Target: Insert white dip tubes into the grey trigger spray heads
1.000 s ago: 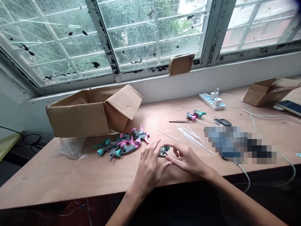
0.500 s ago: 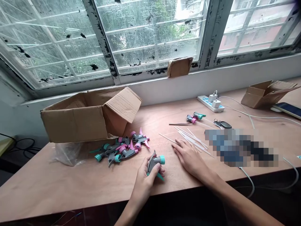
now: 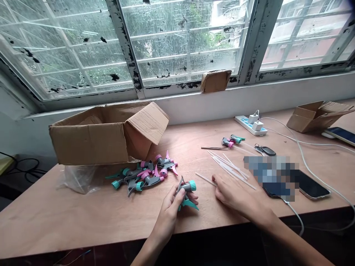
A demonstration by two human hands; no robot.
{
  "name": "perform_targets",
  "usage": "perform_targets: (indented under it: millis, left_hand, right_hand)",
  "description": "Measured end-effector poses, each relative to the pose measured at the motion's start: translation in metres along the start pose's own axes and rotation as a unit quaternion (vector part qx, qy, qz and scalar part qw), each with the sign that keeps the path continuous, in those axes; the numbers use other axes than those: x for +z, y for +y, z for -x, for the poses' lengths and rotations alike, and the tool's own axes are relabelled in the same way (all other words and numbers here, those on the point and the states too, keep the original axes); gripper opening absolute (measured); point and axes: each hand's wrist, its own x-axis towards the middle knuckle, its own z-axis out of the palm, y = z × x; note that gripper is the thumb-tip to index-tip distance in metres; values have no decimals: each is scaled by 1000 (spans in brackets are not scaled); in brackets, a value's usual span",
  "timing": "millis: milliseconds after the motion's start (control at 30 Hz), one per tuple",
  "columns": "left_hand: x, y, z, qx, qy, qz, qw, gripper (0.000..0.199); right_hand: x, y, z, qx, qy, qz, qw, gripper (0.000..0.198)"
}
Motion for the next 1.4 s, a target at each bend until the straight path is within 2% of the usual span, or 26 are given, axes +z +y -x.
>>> perform_targets:
  millis: [100, 167, 233, 300, 333, 400, 567, 667, 800, 967, 1100, 1167, 1233, 1400]
  left_hand:
    - [0, -1, 0, 1, -3, 0, 1000, 33]
    - [0, 2, 1, -4, -13, -3, 1000, 34]
    - [2, 6, 3, -12, -32, -13, 999, 35]
    - [4, 11, 4, -14, -49, -45, 998, 33]
    - [4, 13, 4, -13, -51, -65, 997, 33]
    - [5, 16, 5, -10, -45, -96, 994, 33]
    - [5, 16, 5, -10, -40, -110, 993, 36]
    - [4, 13, 6, -20, -41, -100, 994, 40]
    - [3, 10, 6, -46, -21, -34, 998, 34]
    - [5, 8, 4, -57, 38, 9, 998, 37]
    - [5, 6, 3, -44, 79, 34, 995, 43]
    - [5, 5, 3, -40, 78, 33, 996, 46]
    - [5, 6, 3, -44, 70, 28, 996, 45]
    - [6, 8, 3, -57, 66, 33, 996, 42]
  right_hand:
    - [-13, 1, 6, -5, -46, -55, 997, 15]
    - [-19, -1, 10, 0, -78, -182, 980, 8]
    - [-20, -4, 14, 9, -101, -349, 932, 3]
    - [-18, -8, 18, 10, -112, -462, 880, 15]
    - [-16, -9, 20, 8, -120, -489, 864, 20]
    - [-13, -12, 22, -1, -137, -507, 851, 27]
    - [-6, -12, 24, -16, -136, -468, 873, 31]
    - [-1, -10, 28, -21, -87, -459, 884, 30]
    - [1, -9, 32, -58, -14, -427, 902, 28]
    - [-5, -9, 33, -126, 13, -368, 921, 36]
    - [-4, -3, 34, -176, 10, -376, 910, 44]
    - [-3, -1, 35, -207, 6, -378, 902, 49]
    - [-2, -1, 36, -233, 12, -364, 902, 45]
    - [-3, -5, 41, -207, 47, -344, 915, 29]
